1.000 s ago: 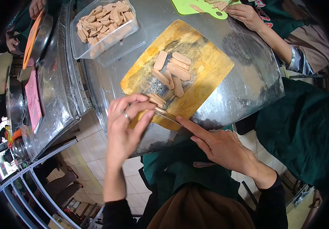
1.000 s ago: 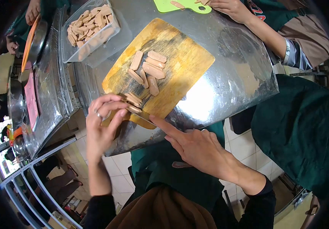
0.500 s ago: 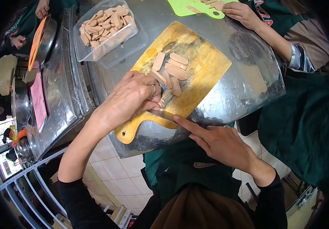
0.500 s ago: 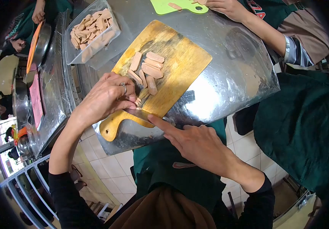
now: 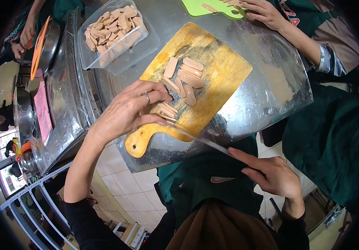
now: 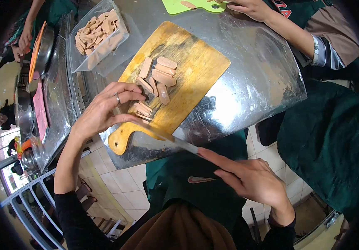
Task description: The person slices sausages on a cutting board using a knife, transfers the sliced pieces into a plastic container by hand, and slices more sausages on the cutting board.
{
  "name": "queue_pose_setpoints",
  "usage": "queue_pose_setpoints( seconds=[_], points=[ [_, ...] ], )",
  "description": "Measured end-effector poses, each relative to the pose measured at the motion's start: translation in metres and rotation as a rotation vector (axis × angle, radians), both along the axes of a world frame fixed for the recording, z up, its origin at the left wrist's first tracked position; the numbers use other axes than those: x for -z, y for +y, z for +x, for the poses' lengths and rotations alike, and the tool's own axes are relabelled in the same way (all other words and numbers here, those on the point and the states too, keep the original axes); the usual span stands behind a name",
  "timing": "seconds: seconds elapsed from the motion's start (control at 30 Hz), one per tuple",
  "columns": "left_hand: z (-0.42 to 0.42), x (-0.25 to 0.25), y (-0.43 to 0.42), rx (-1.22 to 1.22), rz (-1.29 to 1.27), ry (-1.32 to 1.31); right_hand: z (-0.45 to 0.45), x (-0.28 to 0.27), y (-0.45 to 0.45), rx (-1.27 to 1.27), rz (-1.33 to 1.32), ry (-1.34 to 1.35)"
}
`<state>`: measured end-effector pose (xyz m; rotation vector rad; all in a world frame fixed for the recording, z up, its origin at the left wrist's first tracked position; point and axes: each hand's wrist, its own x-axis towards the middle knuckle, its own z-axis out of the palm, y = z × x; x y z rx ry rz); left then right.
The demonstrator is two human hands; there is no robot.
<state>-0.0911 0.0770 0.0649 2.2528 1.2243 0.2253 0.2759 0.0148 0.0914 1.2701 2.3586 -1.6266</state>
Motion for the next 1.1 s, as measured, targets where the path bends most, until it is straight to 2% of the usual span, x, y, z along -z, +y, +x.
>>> queue_pose_setpoints(
  seconds=[0.1,0.2,0.37,0.57,0.77,0.87,1.1],
  points=[
    [-0.002,0.006,-0.002,0.029,0.032,0.015,0.014,-0.001,-0.001,0.131,-0.087,0.0],
    [0.001,0.011,-0.005,0.062,0.075,0.047,0.026,0.011,-0.008,0.199,-0.021,-0.015],
    [0.002,0.017,-0.011,0.041,0.144,0.043,0.022,0.015,-0.009,0.205,-0.001,0.036],
    [0.004,0.034,-0.034,-0.146,0.307,0.004,0.017,0.022,-0.007,0.206,0.001,0.042],
    [0.003,0.038,-0.032,-0.374,0.431,0.07,0.014,0.024,-0.005,0.191,0.013,0.032],
    [-0.007,0.045,-0.019,-0.454,0.413,0.037,0.011,0.021,-0.004,0.206,0.02,0.046],
    [-0.005,0.035,-0.008,-0.427,0.396,0.012,0.017,0.03,-0.009,0.242,0.071,0.103]
  ],
)
